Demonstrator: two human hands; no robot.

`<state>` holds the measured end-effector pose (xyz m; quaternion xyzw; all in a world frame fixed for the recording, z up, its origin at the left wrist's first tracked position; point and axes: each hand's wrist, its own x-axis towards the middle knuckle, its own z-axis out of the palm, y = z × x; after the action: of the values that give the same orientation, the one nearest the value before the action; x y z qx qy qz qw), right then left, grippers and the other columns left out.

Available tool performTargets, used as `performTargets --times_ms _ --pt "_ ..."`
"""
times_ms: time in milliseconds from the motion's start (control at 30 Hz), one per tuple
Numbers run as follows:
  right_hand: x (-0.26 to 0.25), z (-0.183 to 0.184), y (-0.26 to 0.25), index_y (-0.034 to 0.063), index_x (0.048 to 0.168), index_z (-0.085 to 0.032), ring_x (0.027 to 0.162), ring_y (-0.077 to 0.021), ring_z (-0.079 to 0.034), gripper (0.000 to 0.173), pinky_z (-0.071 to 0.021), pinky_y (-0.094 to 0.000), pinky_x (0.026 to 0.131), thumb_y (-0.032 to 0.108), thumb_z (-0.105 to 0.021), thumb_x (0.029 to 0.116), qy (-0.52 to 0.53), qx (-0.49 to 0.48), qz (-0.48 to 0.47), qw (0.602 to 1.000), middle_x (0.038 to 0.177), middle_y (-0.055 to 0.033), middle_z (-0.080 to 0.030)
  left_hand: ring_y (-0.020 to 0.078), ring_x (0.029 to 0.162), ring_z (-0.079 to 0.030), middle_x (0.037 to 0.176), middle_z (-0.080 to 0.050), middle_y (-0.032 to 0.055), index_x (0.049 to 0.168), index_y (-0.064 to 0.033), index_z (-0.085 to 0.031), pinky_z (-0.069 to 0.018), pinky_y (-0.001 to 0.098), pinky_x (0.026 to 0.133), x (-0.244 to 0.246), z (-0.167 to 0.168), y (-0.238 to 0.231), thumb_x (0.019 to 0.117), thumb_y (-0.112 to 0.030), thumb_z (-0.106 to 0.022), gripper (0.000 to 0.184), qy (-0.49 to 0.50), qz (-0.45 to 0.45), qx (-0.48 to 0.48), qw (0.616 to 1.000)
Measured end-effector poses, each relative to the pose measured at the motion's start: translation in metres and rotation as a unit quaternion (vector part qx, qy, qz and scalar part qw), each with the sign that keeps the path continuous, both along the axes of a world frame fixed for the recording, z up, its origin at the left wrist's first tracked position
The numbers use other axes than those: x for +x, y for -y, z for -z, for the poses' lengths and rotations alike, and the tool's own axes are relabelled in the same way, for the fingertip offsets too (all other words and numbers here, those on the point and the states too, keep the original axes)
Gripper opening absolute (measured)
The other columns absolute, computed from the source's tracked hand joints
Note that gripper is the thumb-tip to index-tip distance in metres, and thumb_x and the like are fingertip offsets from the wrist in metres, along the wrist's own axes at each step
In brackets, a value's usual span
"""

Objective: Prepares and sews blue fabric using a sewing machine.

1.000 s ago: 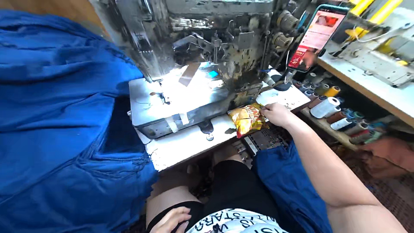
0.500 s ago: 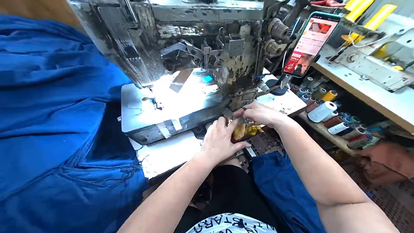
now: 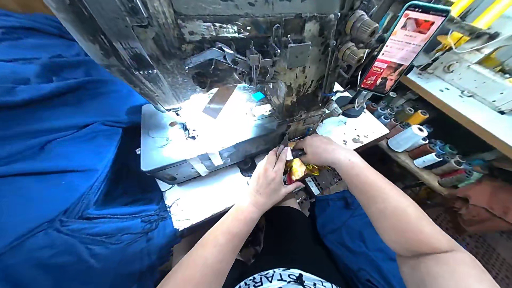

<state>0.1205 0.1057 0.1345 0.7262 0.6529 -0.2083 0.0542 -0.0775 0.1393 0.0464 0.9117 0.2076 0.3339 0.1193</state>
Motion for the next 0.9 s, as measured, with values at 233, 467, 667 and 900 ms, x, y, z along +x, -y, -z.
performTargets --times_ms 233,467,667,900 --pt "0.003 0.001 0.0 0.0122 0.108 -0.076 0.106 -0.034 -0.067 0.022 -0.0515 -0.06 0.088 0.029 -0.063 0.1005 0.004 -0.005 -0.034 0.999 0.104 -0.0131 -0.073 0.036 0.116 -0.067 0.137 -0.061 0.0252 0.142 0.0017 -0.057 -0.0559 0.0481 0.095 0.0 0.0 0.0 0.0808 -0.065 -0.073 0.092 -0.015 -0.007 -0.006 1.0" --pt "-0.003 -0.006 -0.003 0.0093 0.116 -0.073 0.111 -0.0373 -0.065 0.035 -0.0498 -0.0647 0.091 0.03 -0.078 0.089 0.005 -0.033 -0.014 0.999 0.112 -0.016 -0.071 0.0374 0.117 -0.066 0.139 -0.061 0.0242 0.143 0.0014 -0.056 -0.0548 0.0521 0.095 -0.001 -0.002 0.002 0.0824 -0.064 -0.072 0.091 -0.029 -0.006 -0.014 0.999" --pt "0.005 0.003 -0.002 0.0098 0.096 -0.073 0.097 -0.034 -0.068 0.026 -0.0525 -0.0601 0.08 0.035 -0.069 0.0942 0.029 0.014 -0.028 0.999 0.094 -0.0121 -0.071 0.036 0.118 -0.066 0.137 -0.062 0.0232 0.142 0.0001 -0.057 -0.0545 0.0507 0.096 -0.001 -0.002 0.002 0.0833 -0.065 -0.071 0.089 -0.036 -0.007 -0.004 0.999" --pt "-0.001 0.0 0.002 0.011 0.101 -0.074 0.1 -0.034 -0.068 0.026 -0.0523 -0.0603 0.082 0.035 -0.073 0.0913 0.035 -0.001 0.005 0.999 0.098 -0.0122 -0.072 0.036 0.117 -0.066 0.137 -0.062 0.0232 0.141 0.0013 -0.058 -0.0549 0.0512 0.095 0.0 0.001 0.001 0.0831 -0.064 -0.071 0.088 -0.035 -0.004 0.007 0.999"
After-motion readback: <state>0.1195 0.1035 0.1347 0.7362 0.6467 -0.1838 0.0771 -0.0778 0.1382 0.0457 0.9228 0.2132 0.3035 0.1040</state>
